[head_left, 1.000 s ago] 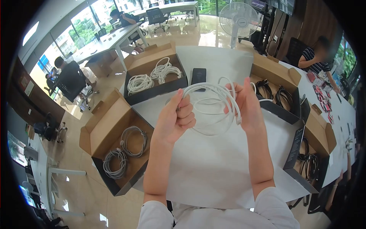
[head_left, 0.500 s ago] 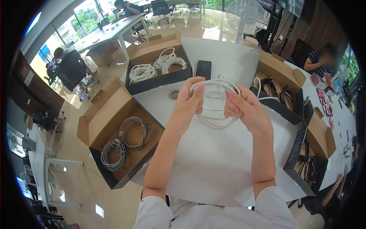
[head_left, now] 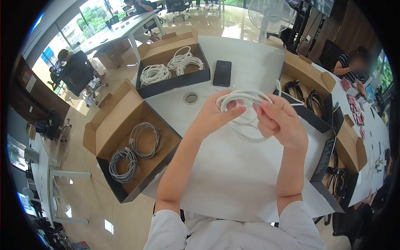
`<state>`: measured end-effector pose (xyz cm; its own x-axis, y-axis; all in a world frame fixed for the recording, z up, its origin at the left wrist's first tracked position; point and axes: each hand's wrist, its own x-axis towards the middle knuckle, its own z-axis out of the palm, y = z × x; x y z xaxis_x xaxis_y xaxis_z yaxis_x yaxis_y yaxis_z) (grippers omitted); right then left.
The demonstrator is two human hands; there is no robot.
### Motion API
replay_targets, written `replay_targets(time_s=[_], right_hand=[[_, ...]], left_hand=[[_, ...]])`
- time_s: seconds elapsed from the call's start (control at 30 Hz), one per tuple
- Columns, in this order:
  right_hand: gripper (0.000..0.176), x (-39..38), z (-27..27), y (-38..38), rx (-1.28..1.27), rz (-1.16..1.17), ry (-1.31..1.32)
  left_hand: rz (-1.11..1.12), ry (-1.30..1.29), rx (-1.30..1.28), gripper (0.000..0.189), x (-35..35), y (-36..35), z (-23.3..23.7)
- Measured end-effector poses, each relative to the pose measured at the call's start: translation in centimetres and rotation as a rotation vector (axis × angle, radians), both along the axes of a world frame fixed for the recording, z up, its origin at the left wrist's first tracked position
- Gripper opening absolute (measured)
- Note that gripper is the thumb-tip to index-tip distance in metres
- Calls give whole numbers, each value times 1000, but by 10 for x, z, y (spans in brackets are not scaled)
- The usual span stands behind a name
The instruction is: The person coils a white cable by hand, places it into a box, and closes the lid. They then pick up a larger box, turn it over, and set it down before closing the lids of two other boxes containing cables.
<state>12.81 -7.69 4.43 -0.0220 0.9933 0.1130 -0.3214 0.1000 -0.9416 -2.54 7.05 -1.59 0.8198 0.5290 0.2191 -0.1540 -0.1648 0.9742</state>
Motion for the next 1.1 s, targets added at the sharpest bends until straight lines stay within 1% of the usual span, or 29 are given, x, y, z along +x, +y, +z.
replay_targets(time_s=[0.03,0.1,0.17,0.23,0.3,0.33,0.4,0.43,0.5,0.53,0.63,0.73,0.77,0.8,0.9,1.0,1.03,1.1], right_hand=[[27,4,1,0,0,-9,-4],[27,8,0,4,26,-103,-70],[27,9,-3,6,26,-185,-84],[28,10,-2,9,8,-247,-60],[30,9,-4,13,19,-264,-97],[32,8,-7,16,25,-274,-112],[34,0,-17,30,171,-477,-203],[35,-1,-21,35,245,-576,-251],[38,3,-26,38,253,-729,-318],[40,5,-28,39,258,-807,-351],[41,12,-31,36,301,-776,-513],[44,8,-31,31,109,-485,-729],[44,3,-35,32,46,-404,-684],[45,-3,-39,34,-17,-327,-635],[39,-24,-35,35,-94,-234,-923],[33,-24,-43,42,-107,-137,-896],[31,-21,-42,41,-145,-203,-786],[28,-13,-31,41,-210,-321,-574]], left_hand=[[-60,-46,-66,30,-2,2,-2],[-181,-138,-194,37,-4,5,-5],[-189,-261,-311,37,-2,-7,-2],[-311,-349,-462,37,-3,-12,1],[-542,-397,-645,39,-10,-7,2],[-481,-398,-693,39,-10,-6,3],[-356,-390,-791,39,-9,-7,8],[-320,-441,-845,39,-10,-8,12],[-242,-553,-946,38,-12,-9,18],[-225,-623,-952,37,-14,-4,19],[-162,-816,-957,34,-27,11,19],[-148,-973,-1031,33,-38,19,22],[-96,-988,-1000,33,-41,18,25],[-101,-1009,-992,33,-43,20,25],[-116,-1064,-952,32,-47,21,26],[-127,-1073,-923,32,-52,22,30],[-140,-1080,-926,32,-54,24,31],[-142,-1034,-840,33,-59,27,33]])
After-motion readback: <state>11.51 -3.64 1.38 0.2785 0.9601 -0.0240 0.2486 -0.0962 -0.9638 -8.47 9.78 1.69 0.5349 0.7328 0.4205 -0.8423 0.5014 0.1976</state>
